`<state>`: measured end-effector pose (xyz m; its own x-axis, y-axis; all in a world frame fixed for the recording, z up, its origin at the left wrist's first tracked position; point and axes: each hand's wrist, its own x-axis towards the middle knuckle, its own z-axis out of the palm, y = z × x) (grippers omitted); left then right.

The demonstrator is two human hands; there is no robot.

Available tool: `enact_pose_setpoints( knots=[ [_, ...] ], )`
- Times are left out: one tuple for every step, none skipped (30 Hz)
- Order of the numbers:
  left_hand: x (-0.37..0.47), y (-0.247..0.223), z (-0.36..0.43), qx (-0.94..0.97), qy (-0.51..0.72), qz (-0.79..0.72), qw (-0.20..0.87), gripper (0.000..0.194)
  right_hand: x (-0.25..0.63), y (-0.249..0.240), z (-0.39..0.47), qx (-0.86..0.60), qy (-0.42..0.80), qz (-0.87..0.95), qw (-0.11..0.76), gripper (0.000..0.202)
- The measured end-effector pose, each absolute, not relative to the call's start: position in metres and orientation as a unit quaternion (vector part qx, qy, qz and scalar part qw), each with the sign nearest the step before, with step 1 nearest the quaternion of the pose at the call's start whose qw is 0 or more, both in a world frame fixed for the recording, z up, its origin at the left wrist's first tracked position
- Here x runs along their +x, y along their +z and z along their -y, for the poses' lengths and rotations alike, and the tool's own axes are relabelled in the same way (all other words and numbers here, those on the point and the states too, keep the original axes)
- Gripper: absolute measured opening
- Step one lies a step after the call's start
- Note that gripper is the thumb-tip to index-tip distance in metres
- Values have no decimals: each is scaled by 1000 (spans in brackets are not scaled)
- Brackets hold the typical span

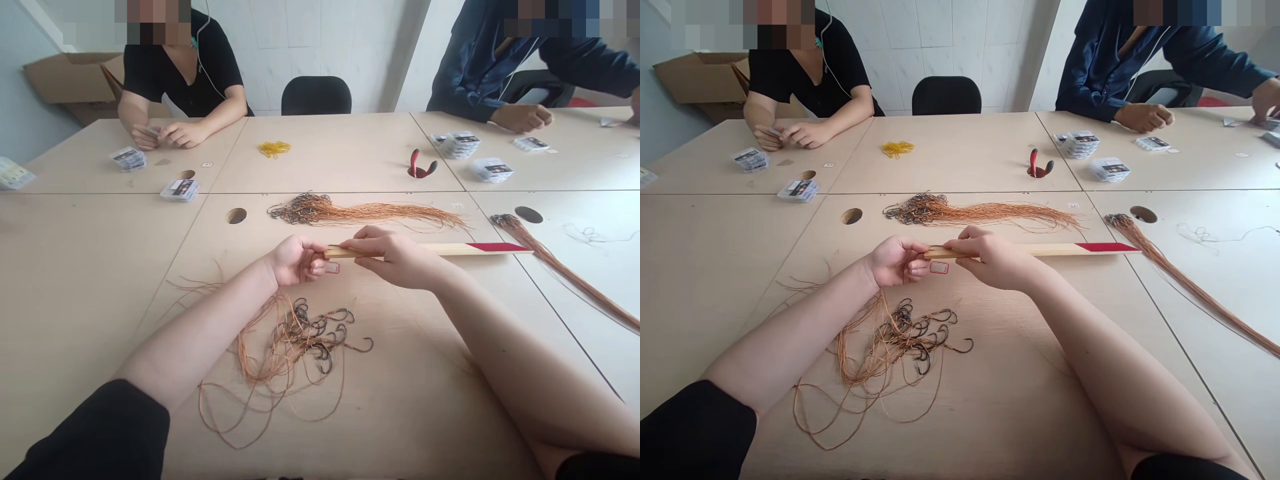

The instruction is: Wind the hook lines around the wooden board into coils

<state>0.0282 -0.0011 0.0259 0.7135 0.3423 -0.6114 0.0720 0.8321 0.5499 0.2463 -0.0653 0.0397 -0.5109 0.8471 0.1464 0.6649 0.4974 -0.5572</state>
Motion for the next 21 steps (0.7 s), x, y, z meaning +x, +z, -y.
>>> enact_pose_setpoints(
  knots=[
    [28, 25, 0, 290, 89, -373, 877, 14, 245, 37, 65, -456, 208, 839, 211, 34],
    [28, 24, -2, 306, 104, -374, 869, 12, 243, 33, 65, -462, 190, 839, 215, 34],
    [27, 22, -3, 326, 121, -376, 859, 11, 242, 29, 64, -468, 167, 840, 218, 35],
    [27, 20, -5, 350, 139, -378, 846, 8, 240, 24, 63, -471, 140, 842, 222, 35],
    [26, 18, -6, 376, 158, -377, 832, 6, 238, 18, 62, -473, 110, 844, 227, 35],
    [25, 16, -8, 398, 174, -373, 820, 3, 236, 13, 61, -474, 78, 845, 233, 36],
    [25, 13, -9, 415, 186, -363, 813, 3, 234, 7, 60, -472, 46, 847, 239, 36],
    [24, 11, -10, 428, 194, -349, 811, 4, 232, 2, 60, -469, 17, 848, 244, 37],
    [23, 9, -10, 436, 198, -332, 813, 5, 231, -3, 59, -465, -9, 849, 249, 37],
    [22, 7, -11, 443, 201, -317, 814, 6, 230, -7, 59, -460, -31, 851, 252, 37],
    [21, 6, -11, 450, 201, -304, 815, 7, 229, -10, 59, -457, -49, 851, 255, 37],
    [21, 4, -11, 456, 201, -296, 815, 7, 229, -12, 59, -454, -63, 851, 257, 36],
    [21, 4, -10, 461, 201, -291, 814, 7, 228, -14, 59, -453, -74, 850, 259, 36],
    [21, 3, -10, 465, 202, -288, 812, 7, 228, -15, 59, -454, -81, 848, 261, 36],
    [21, 2, -10, 467, 205, -288, 811, 7, 228, -16, 59, -456, -86, 846, 261, 36],
    [21, 2, -9, 468, 208, -288, 809, 7, 228, -16, 59, -458, -90, 845, 261, 36],
    [21, 2, -9, 469, 210, -289, 807, 8, 228, -17, 59, -460, -91, 844, 260, 36],
    [22, 2, -9, 472, 210, -290, 806, 8, 228, -17, 59, -462, -91, 844, 258, 36],
    [22, 2, -9, 476, 208, -290, 804, 8, 228, -18, 58, -463, -90, 844, 256, 36],
    [22, 2, -8, 481, 205, -289, 802, 8, 228, -18, 58, -463, -88, 845, 253, 37],
    [22, 2, -8, 486, 202, -289, 800, 8, 228, -18, 58, -464, -84, 845, 251, 37]
  ],
)
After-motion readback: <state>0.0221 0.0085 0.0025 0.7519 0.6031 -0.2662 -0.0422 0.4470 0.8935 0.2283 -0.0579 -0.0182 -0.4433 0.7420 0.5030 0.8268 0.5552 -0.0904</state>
